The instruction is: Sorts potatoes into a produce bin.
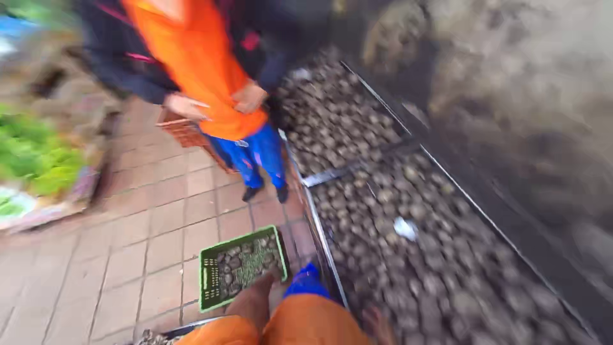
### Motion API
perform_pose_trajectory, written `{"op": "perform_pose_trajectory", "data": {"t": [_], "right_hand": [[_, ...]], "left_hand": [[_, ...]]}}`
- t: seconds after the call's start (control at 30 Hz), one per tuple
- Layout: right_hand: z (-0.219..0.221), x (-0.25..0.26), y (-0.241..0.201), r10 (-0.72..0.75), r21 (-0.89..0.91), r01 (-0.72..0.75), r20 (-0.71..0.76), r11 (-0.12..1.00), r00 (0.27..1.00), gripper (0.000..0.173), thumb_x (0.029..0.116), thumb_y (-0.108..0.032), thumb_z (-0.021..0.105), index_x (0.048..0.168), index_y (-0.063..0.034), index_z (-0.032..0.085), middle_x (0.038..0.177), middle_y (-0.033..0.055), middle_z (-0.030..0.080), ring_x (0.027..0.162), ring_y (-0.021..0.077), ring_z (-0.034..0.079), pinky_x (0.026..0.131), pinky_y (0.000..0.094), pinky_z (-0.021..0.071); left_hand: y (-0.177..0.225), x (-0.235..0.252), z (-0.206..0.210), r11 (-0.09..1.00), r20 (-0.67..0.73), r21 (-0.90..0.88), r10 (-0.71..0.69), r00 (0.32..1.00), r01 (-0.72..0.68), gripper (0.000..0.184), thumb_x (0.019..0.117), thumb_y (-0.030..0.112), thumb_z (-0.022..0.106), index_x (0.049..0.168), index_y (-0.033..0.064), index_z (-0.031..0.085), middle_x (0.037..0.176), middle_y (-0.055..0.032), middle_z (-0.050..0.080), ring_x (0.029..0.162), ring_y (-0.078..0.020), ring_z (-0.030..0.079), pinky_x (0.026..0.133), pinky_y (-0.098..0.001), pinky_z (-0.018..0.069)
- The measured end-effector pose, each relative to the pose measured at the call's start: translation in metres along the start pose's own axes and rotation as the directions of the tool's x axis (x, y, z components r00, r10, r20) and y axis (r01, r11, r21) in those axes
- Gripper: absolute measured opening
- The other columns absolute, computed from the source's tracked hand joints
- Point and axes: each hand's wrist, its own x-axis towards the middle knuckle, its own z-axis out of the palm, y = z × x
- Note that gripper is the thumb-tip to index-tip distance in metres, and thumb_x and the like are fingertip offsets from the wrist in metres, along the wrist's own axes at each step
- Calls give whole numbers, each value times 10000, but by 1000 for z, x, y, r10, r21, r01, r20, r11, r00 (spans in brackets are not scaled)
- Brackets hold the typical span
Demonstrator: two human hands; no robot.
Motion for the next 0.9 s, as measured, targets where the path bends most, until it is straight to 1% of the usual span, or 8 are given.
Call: {"op": "perform_pose_trajectory", "data": {"t": [0.07, 0.23, 0.43, 0.57, 0.6, 0.73, 0.8, 0.9], "right_hand": [[1, 20, 19, -58, 45, 60, -46, 997, 997, 458, 973, -268, 694, 1372, -60, 605, 1272, 183, 674, 1120, 316, 675, 960, 530, 558], [-3, 30, 6, -63, 147, 70, -55, 987, 996, 444, 967, -241, 690, 1368, -72, 604, 1279, 136, 682, 1129, 246, 683, 981, 475, 561], [-11, 39, -35, -101, 273, 118, -76, 955, 992, 451, 977, -238, 672, 1387, -69, 593, 1296, 125, 673, 1172, 214, 662, 1016, 438, 551], [-62, 67, -87, -102, 362, 164, -185, 918, 977, 434, 981, -202, 655, 1384, -56, 587, 1275, 129, 675, 1121, 218, 673, 969, 440, 572], [-82, 78, -102, -102, 349, 176, -219, 921, 970, 435, 983, -202, 642, 1387, -52, 581, 1267, 131, 678, 1102, 222, 680, 955, 443, 578], [-178, 150, -176, -161, 220, 254, -368, 942, 916, 475, 995, -225, 624, 1418, -26, 541, 1300, 148, 660, 1145, 220, 667, 987, 438, 568], [-226, 190, -220, -185, 96, 251, -438, 963, 880, 483, 994, -241, 626, 1419, -27, 544, 1290, 149, 663, 1152, 213, 662, 999, 426, 557], [-280, 249, -287, -173, -133, 122, -506, 984, 845, 497, 984, -287, 638, 1426, -77, 554, 1334, 152, 645, 1206, 263, 640, 1049, 485, 513]], "left_hand": [[25, 15, -4, 981, -1, -72, -183, 983, 182, 710, 959, 387, 690, 1501, -9, 459, 1496, -270, 506, 1406, -406, 484, 1150, -587, 405], [39, 22, -8, 979, -116, -66, -198, 973, 191, 851, 941, 417, 711, 1598, 52, 311, 1572, -315, 376, 1435, -454, 430, 1155, -600, 403], [136, 8, -59, 982, -180, -161, 65, 981, -94, 695, 973, 316, 697, 1554, 73, 405, 1463, -255, 547, 1336, -424, 554, 1110, -629, 445], [259, 23, -99, 897, -236, -209, 341, 910, -390, 502, 1005, 272, 643, 1456, 82, 534, 1333, -192, 653, 1178, -323, 666, 1025, -557, 531], [295, 26, -109, 858, -235, -205, 424, 875, -471, 490, 1011, 267, 635, 1453, 79, 538, 1346, -169, 650, 1216, -285, 652, 1065, -517, 523], [461, 43, -146, 643, -242, -48, 735, 633, -764, 484, 1013, 280, 618, 1440, 59, 562, 1426, -146, 601, 1325, -230, 582, 1140, -425, 480], [544, 57, -157, 587, -182, 162, 808, 560, -793, 514, 1005, 344, 618, 1464, 120, 558, 1526, -114, 526, 1422, -255, 495, 1195, -473, 411], [639, 89, -161, 541, -102, 461, 820, 563, -704, 562, 954, 423, 658, 1448, 173, 565, 1574, -134, 460, 1461, -349, 413, 1211, -602, 294]]}}
